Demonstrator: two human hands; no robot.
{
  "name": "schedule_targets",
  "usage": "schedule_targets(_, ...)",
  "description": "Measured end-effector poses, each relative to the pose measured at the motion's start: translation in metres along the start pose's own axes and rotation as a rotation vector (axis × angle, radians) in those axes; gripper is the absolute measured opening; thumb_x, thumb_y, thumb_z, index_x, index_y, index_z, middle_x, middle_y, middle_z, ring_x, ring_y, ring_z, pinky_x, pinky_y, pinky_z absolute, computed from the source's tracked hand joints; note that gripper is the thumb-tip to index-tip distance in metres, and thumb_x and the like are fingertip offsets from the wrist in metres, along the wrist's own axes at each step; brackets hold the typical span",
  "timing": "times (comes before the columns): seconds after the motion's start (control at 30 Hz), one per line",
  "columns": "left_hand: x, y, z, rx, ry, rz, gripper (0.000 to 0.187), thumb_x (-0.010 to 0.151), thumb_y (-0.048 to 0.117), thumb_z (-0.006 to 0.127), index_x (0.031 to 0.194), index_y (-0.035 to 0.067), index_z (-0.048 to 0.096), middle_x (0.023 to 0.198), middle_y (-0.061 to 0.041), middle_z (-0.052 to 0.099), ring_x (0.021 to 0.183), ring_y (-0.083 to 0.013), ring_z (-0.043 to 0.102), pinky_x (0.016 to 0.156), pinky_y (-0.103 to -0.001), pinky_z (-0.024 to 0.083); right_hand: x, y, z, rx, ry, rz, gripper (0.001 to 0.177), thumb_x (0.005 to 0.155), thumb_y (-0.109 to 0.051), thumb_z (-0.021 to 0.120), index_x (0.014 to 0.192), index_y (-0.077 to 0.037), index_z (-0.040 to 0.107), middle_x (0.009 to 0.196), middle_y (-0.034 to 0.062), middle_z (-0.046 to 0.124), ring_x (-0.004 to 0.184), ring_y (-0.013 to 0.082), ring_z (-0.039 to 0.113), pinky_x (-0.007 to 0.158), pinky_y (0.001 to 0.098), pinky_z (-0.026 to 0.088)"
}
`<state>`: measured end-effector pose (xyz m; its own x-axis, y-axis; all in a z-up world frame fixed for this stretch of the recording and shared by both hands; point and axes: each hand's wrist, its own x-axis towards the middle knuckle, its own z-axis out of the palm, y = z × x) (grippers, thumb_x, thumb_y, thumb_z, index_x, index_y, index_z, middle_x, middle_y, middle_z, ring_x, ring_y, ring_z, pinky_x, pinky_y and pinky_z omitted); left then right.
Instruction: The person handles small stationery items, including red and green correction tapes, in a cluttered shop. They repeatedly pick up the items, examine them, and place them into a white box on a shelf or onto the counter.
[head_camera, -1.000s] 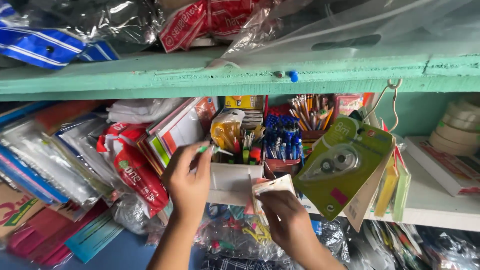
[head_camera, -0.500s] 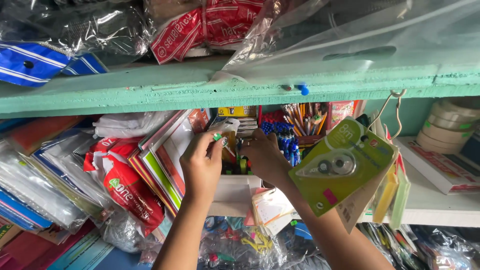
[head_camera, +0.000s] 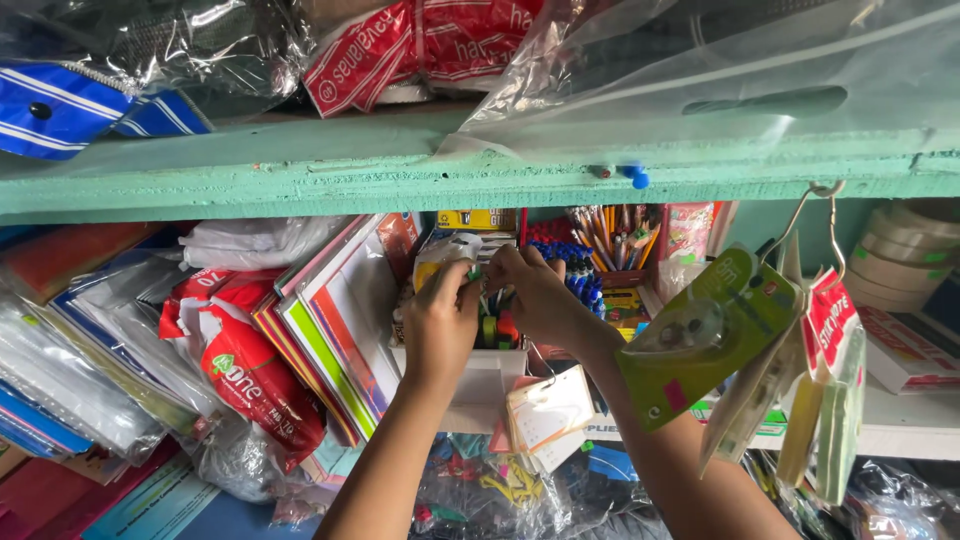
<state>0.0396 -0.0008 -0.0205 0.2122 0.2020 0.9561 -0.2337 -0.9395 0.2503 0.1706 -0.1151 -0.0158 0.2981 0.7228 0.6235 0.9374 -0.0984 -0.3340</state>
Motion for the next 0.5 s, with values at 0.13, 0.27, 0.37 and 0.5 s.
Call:
schedule_targets(0.13, -0.001, -0.004, 0.011, 0.02, -0.048, -0.095, 0.024, 0.087, 0.0, 0.072, 0.107, 0.007, 0.062, 0.091, -0.014, 0.075, 0.08, -0.0356, 0.074, 0.063, -0.044, 0.057, 0.001, 0.002, 0.0, -0.025, 0.021, -0.005, 0.054, 0.064, 0.013, 0.051, 0.112, -0.012, 0.053, 0.105, -0.0039, 0.072, 0.114, 0.0249, 0.053, 0.087, 0.0483, 0.031)
schedule_targets(0.27, 0.002, -0.013, 0.021, -0.043, -0.042, -0.123, 0.024, 0.087, -0.001, 0.073, 0.103, 0.007, 0.058, 0.089, -0.013, 0.075, 0.079, -0.0334, 0.075, 0.062, -0.042, 0.057, -0.004, 0.002, -0.001, -0.031, 0.071, -0.075, 0.051, 0.066, 0.011, 0.054, 0.111, -0.012, 0.054, 0.107, -0.0009, 0.067, 0.114, 0.0269, 0.052, 0.088, 0.0484, 0.03)
schedule_targets(0.37, 0.007, -0.012, 0.02, -0.081, -0.026, -0.117, 0.023, 0.086, -0.002, 0.073, 0.101, 0.006, 0.058, 0.088, -0.013, 0.074, 0.079, -0.0319, 0.075, 0.061, -0.04, 0.057, -0.009, -0.001, -0.005, -0.05, 0.1, -0.093, 0.047, 0.065, 0.01, 0.054, 0.106, -0.014, 0.057, 0.104, -0.0031, 0.068, 0.116, 0.0251, 0.053, 0.092, 0.0473, 0.031)
schedule_targets(0.5, 0.016, -0.008, 0.013, -0.084, -0.025, -0.08, 0.023, 0.085, -0.002, 0.074, 0.1, 0.006, 0.058, 0.086, -0.014, 0.073, 0.078, -0.0327, 0.074, 0.062, -0.041, 0.057, -0.006, 0.006, 0.0, -0.077, 0.087, -0.097, 0.046, 0.066, 0.009, 0.054, 0.106, -0.014, 0.058, 0.106, -0.0015, 0.066, 0.117, 0.0241, 0.054, 0.094, 0.0471, 0.031)
